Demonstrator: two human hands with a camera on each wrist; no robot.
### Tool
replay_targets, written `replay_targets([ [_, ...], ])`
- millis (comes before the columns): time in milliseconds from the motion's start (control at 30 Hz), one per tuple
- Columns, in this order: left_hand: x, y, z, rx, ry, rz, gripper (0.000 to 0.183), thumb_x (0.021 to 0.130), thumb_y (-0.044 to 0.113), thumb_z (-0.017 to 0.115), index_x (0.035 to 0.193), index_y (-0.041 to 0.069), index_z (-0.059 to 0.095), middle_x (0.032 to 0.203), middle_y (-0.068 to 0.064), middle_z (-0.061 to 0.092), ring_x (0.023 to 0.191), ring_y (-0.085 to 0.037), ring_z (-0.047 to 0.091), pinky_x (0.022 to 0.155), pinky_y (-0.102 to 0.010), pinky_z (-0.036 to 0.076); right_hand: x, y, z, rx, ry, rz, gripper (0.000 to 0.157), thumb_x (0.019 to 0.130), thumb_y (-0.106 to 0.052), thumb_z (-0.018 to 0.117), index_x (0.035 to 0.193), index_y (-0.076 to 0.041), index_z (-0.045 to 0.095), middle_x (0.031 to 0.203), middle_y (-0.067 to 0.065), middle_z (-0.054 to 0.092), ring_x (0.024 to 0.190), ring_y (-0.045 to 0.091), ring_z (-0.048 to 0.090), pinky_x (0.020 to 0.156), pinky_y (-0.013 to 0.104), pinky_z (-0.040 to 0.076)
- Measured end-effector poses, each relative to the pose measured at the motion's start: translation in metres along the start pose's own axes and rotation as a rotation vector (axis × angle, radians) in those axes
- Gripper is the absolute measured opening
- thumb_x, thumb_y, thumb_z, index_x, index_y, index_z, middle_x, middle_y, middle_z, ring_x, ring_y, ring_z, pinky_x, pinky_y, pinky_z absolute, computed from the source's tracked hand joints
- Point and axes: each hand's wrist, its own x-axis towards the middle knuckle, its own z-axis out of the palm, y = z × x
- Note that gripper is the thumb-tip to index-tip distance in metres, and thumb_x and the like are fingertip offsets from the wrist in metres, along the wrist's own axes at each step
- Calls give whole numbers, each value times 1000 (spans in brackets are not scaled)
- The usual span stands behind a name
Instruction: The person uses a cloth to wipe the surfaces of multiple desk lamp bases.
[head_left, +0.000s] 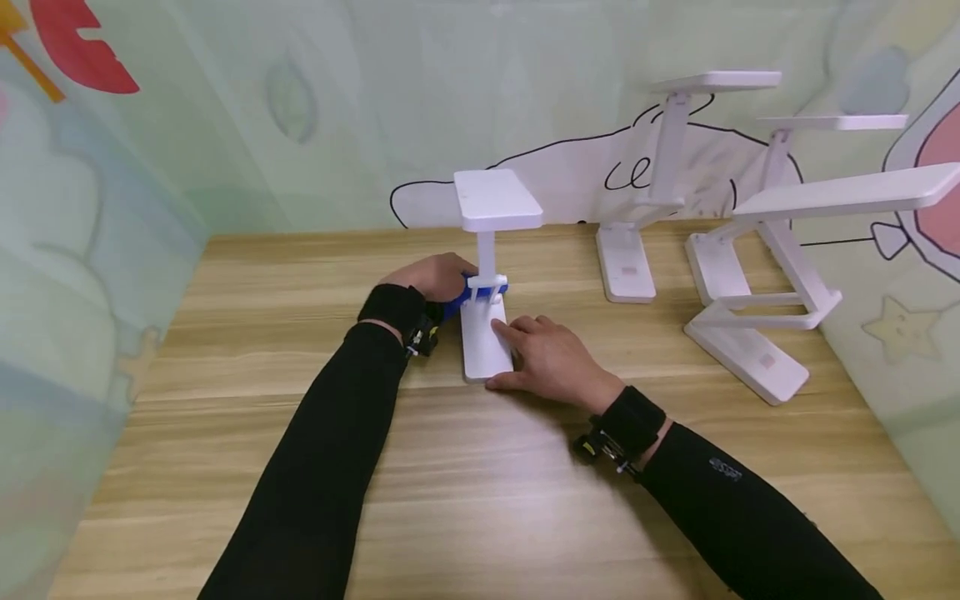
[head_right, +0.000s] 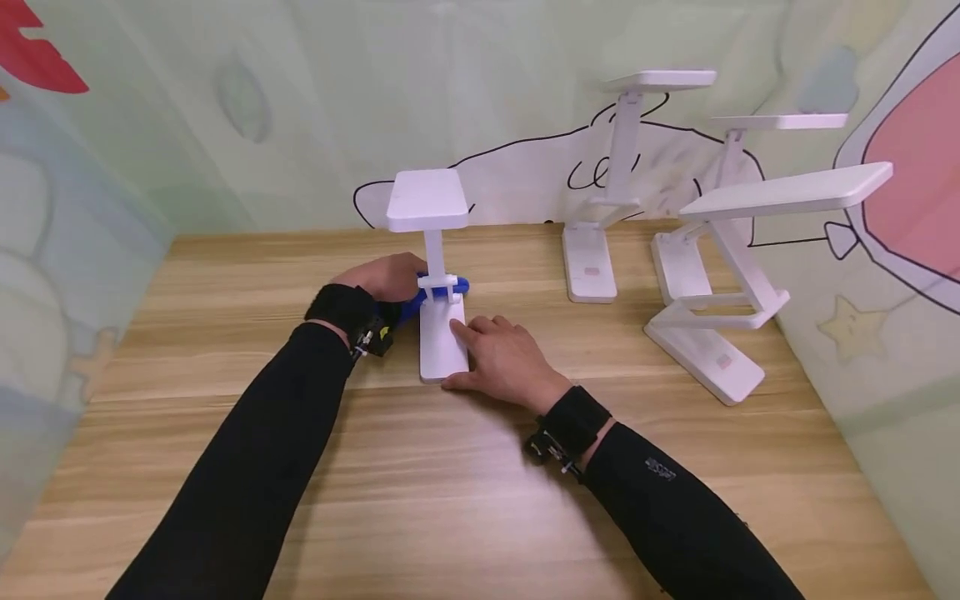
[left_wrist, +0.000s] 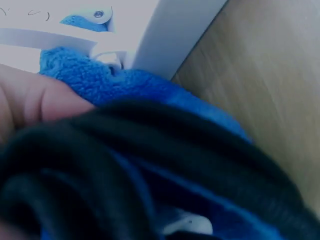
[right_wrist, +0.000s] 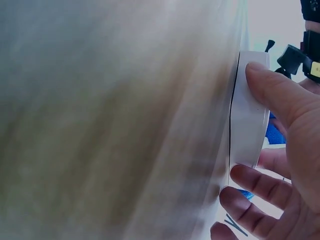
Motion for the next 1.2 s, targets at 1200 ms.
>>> replay_targets([
  [1200, -86, 8, 56, 595, 308, 304, 47, 92, 16, 52, 139, 25, 54, 135, 1, 60, 106, -29, 54, 84, -44, 50, -1, 3, 3, 44, 39, -34, 87, 79, -63, 68, 141, -5, 47, 114, 15, 62, 101, 29, 57, 84, 46, 51],
])
